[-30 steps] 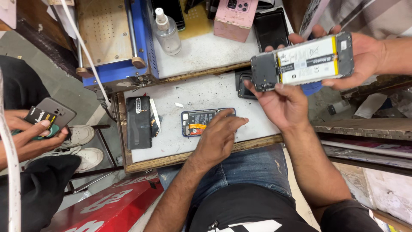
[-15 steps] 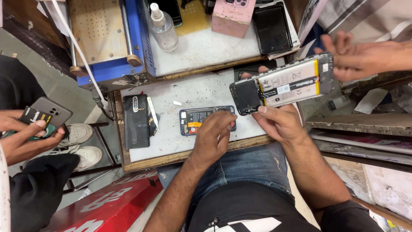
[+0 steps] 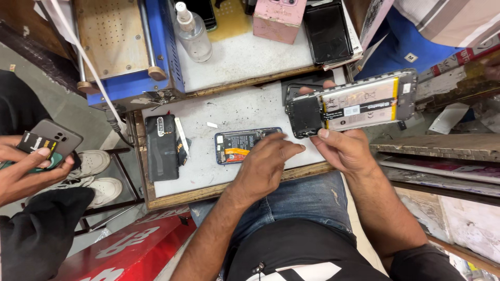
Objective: The person works on a disassembled smartphone, using a red-handled screwdriver to remove screws and a plastic pry tool to separate components. They handle the phone's internal parts and battery, then pick up a black phone back cover and inspect it.
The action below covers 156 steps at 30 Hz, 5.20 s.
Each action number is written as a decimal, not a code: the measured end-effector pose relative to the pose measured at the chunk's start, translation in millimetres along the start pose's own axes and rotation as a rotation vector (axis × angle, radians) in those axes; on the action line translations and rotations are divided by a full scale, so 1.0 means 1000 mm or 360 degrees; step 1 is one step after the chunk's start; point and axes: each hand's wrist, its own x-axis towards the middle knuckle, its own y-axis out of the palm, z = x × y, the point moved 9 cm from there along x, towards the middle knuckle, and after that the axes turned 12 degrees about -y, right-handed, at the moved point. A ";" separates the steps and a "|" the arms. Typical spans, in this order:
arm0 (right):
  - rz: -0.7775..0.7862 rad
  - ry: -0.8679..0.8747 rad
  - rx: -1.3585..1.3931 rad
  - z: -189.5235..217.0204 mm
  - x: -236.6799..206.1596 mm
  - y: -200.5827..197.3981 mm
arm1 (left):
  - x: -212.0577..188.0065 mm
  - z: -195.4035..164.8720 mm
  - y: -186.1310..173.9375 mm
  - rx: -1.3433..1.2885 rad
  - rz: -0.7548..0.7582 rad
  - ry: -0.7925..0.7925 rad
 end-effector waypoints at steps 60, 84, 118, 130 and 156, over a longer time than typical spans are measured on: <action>-0.0410 0.0430 -0.0607 -0.066 0.044 -0.065 | -0.042 0.121 -0.085 -0.1112 -0.0694 -0.1354; -0.0953 -0.0127 -0.1923 0.077 -0.105 -0.188 | -0.027 0.085 -0.049 -0.0611 -0.0457 -0.0710; -0.1018 -0.0343 -0.1544 0.059 -0.124 -0.185 | 0.003 0.117 -0.010 -0.0836 -0.0562 -0.1015; -0.0034 0.0108 -0.1783 -0.038 -0.053 -0.041 | -0.027 0.085 0.005 -0.1119 -0.0571 -0.0629; 0.0064 0.0011 -0.2217 -0.061 -0.050 -0.038 | -0.017 0.052 -0.005 -0.0231 -0.0318 -0.0417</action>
